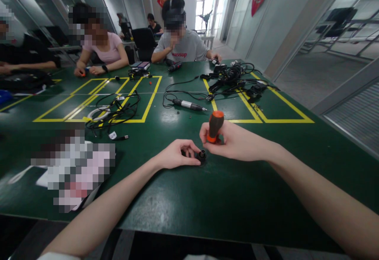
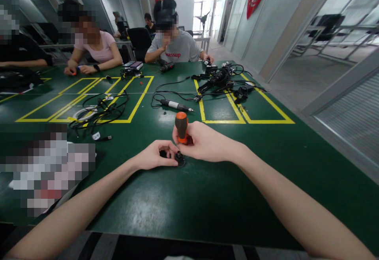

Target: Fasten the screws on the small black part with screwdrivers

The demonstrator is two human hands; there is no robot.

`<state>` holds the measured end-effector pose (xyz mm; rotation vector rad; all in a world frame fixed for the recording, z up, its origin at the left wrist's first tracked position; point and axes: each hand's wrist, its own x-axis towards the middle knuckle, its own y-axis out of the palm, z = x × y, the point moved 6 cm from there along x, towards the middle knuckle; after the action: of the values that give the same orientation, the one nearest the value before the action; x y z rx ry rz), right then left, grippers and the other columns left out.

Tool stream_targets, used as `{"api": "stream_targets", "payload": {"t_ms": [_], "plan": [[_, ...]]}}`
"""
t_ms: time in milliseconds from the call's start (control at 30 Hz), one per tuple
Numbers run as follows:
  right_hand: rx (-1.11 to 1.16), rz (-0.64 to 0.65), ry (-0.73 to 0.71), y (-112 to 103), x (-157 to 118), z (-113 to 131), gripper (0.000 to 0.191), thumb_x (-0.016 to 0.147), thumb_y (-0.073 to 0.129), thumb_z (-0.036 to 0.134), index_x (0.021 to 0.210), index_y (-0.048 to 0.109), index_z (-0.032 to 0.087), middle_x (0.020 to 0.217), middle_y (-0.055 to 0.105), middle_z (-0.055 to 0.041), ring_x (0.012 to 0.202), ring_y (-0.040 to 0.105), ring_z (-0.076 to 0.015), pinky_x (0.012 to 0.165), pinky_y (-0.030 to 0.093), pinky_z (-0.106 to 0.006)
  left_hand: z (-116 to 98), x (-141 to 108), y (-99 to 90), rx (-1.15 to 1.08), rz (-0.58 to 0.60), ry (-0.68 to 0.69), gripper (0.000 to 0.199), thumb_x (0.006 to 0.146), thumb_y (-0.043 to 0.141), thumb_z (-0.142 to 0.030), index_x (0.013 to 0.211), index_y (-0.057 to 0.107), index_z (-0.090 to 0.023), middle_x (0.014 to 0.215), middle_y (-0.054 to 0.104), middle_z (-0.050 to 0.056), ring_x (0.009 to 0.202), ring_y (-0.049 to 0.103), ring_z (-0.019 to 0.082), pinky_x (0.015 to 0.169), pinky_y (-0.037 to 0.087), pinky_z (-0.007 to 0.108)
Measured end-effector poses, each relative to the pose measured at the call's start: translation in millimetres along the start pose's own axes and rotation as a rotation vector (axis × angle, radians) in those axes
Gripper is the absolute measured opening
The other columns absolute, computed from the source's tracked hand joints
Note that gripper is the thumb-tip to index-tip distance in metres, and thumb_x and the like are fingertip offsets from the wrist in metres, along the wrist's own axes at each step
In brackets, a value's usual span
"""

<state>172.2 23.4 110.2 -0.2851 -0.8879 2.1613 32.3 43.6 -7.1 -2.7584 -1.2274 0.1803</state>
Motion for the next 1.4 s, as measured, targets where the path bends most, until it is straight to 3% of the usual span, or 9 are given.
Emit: {"api": "stream_targets", "payload": {"t_ms": [167, 367, 633, 900, 1100, 1300, 1400], "plan": [[0.027, -0.001, 0.024, 0.6, -0.3, -2.4, 0.014, 0.077, 0.060, 0.017, 0.091, 0.060, 0.020, 0.078, 0.059, 0.0008, 0.068, 0.051, -0.0149, 0.063, 0.042, -0.026, -0.3, -0.3, -0.1, 0.003, -0.004, -0.012, 0.036, 0.070, 0.090, -0.033, 0.095, 0.074, -0.012, 0.079, 0.071, 0.001, 0.069, 0.061, 0.010, 0.070, 0.048, 0.025], [-0.016, 0.017, 0.005, 2.9, 0.2, -3.7, 0.003, 0.082, 0.059, 0.021, 0.083, 0.057, 0.020, 0.074, 0.054, 0.0017, 0.063, 0.046, -0.0130, 0.059, 0.039, -0.025, -1.3, -0.1, 0.2, 0.009, -0.003, 0.002, 0.035, 0.070, 0.090, -0.034, 0.093, 0.073, -0.013, 0.079, 0.071, 0.001, 0.068, 0.060, 0.010, 0.070, 0.048, 0.025], [-0.008, 0.029, -0.010, 0.9, -0.5, -1.1, 0.005, 0.079, 0.058, 0.017, 0.082, 0.056, 0.020, 0.076, 0.057, 0.0009, 0.068, 0.050, -0.0145, 0.063, 0.041, -0.026, -1.7, -0.2, -0.2, 0.030, -0.002, -0.011, 0.035, 0.071, 0.089, -0.034, 0.095, 0.074, -0.013, 0.079, 0.071, 0.001, 0.070, 0.061, 0.011, 0.070, 0.048, 0.025], [-0.010, -0.005, -0.018, 0.3, -1.3, 2.0, 0.006, 0.079, 0.060, 0.020, 0.078, 0.054, 0.021, 0.068, 0.052, 0.0038, 0.061, 0.045, -0.0126, 0.059, 0.038, -0.026, -4.1, 0.1, 0.6, 0.022, -0.004, 0.000, 0.033, 0.071, 0.089, -0.033, 0.091, 0.073, -0.014, 0.076, 0.069, 0.000, 0.067, 0.060, 0.010, 0.068, 0.046, 0.025], [-0.016, -0.008, -0.042, -0.6, -1.2, 4.3, 0.001, 0.082, 0.059, 0.020, 0.081, 0.059, 0.019, 0.075, 0.060, 0.0003, 0.067, 0.053, -0.0144, 0.065, 0.042, -0.027, -1.2, 0.4, -0.2, 0.011, -0.012, -0.002, 0.034, 0.070, 0.089, -0.032, 0.092, 0.073, -0.013, 0.077, 0.070, 0.000, 0.068, 0.061, 0.010, 0.069, 0.047, 0.025], [0.045, 0.025, 0.004, 1.2, -2.8, 2.1, 0.012, 0.078, 0.059, 0.018, 0.090, 0.059, 0.020, 0.076, 0.056, 0.0029, 0.061, 0.048, -0.0119, 0.058, 0.039, -0.025, -0.9, 1.2, 0.1, 0.013, -0.006, -0.003, 0.036, 0.070, 0.090, -0.033, 0.094, 0.074, -0.012, 0.075, 0.070, 0.000, 0.067, 0.062, 0.010, 0.068, 0.047, 0.024], [0.029, 0.034, -0.001, 2.0, -2.4, 0.1, 0.008, 0.079, 0.060, 0.020, 0.086, 0.057, 0.020, 0.073, 0.053, 0.0036, 0.060, 0.046, -0.0119, 0.057, 0.038, -0.025, -0.8, 1.9, -0.5, 0.017, -0.007, 0.010, 0.035, 0.070, 0.090, -0.032, 0.093, 0.074, -0.012, 0.075, 0.070, 0.000, 0.067, 0.061, 0.010, 0.067, 0.047, 0.024]]}}
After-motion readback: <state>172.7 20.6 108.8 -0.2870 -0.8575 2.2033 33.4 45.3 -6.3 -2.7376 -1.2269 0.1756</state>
